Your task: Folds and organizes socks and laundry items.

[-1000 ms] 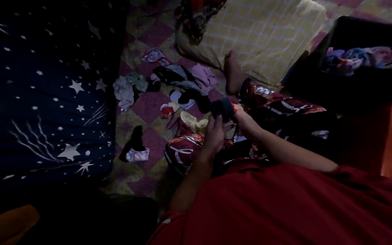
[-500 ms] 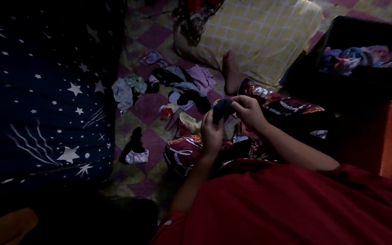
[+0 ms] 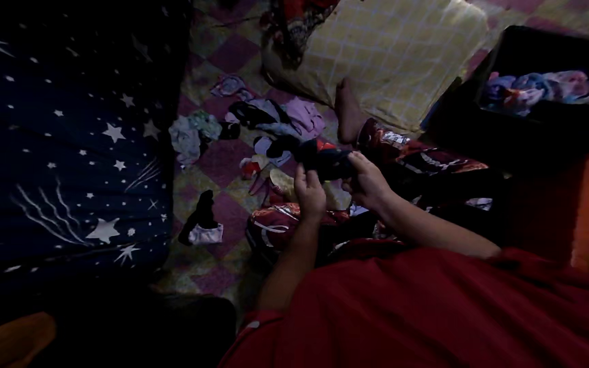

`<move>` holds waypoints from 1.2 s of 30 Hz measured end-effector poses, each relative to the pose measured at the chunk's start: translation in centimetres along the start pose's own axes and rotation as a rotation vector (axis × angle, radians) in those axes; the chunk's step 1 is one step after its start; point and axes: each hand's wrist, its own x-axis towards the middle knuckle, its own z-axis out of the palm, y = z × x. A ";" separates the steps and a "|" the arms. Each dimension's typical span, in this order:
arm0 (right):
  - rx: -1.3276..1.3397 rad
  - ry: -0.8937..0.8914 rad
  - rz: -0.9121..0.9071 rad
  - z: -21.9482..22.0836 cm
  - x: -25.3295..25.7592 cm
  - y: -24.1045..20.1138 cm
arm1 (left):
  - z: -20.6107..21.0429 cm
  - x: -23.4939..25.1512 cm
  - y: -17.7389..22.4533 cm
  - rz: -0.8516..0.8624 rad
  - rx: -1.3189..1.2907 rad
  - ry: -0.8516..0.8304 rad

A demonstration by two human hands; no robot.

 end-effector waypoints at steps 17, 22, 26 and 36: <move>-0.402 -0.098 -0.059 -0.9 -1.4 0.6 | 1.6 -1.0 1.3 -0.518 -0.648 -0.083; -0.199 0.031 -0.121 -3.5 -1.2 -3.4 | 0.4 0.1 1.0 -0.287 -0.169 -0.434; -0.299 0.402 -0.545 -11.2 1.3 -7.4 | -2.7 2.0 -0.1 -0.153 0.257 -0.356; -1.157 0.679 -0.275 -26.3 2.7 -17.1 | -11.8 0.8 -3.7 -0.090 0.820 -0.078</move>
